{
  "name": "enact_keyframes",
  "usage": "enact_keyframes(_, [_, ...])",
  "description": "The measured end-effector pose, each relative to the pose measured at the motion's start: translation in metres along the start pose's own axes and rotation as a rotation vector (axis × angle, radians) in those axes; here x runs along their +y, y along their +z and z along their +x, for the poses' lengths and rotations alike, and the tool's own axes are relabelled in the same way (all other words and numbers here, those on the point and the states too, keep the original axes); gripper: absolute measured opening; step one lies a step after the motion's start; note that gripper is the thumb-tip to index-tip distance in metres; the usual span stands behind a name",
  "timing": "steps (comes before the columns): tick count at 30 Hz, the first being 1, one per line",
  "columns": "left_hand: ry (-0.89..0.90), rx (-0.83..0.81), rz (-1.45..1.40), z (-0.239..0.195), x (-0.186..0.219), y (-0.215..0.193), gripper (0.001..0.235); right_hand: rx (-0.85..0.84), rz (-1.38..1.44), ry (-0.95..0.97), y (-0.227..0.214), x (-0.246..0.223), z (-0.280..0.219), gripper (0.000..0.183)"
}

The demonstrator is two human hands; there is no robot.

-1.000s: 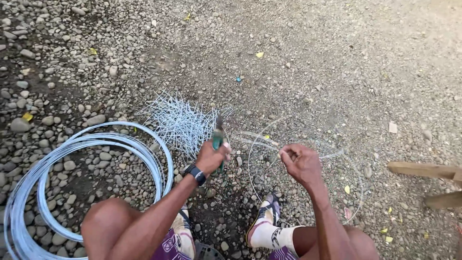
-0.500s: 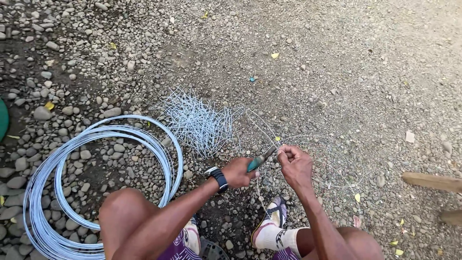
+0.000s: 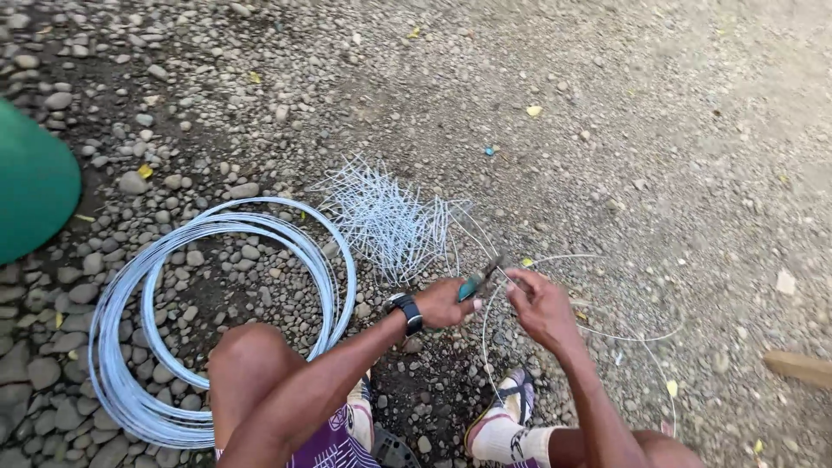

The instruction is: Cutting lengths of wire from a coil using pliers and organizing the pieces into a pile

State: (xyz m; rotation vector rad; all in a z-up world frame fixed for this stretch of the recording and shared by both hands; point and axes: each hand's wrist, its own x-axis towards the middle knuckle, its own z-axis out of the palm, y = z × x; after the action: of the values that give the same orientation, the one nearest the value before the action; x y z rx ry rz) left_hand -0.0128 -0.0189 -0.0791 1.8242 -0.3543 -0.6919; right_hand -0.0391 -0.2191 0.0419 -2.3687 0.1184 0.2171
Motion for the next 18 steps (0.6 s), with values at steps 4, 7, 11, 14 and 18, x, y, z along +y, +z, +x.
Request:
enact_keyframes(4, [0.017,0.057,-0.177,-0.011,-0.011,-0.019,0.021,-0.110,-0.275,0.039,-0.033,0.001,0.003,0.025])
enact_keyframes(7, [-0.035,0.238,-0.074,0.005,-0.062,-0.024,0.036,-0.165,-0.397,0.141,-0.053,0.002,0.004,0.031])
enact_keyframes(11, [-0.147,0.336,0.032,0.006,-0.086,-0.036,0.030,-0.332,-0.393,0.238,-0.057,-0.006,0.002,0.029])
enact_keyframes(14, [-0.301,0.333,0.250,0.005,-0.076,-0.051,0.025,-0.488,-0.236,0.101,-0.044,0.025,0.009,0.021])
enact_keyframes(18, [-0.531,0.312,0.447,0.007,-0.089,-0.064,0.026,-0.418,-0.175,0.235,-0.048,0.006,0.000,0.028])
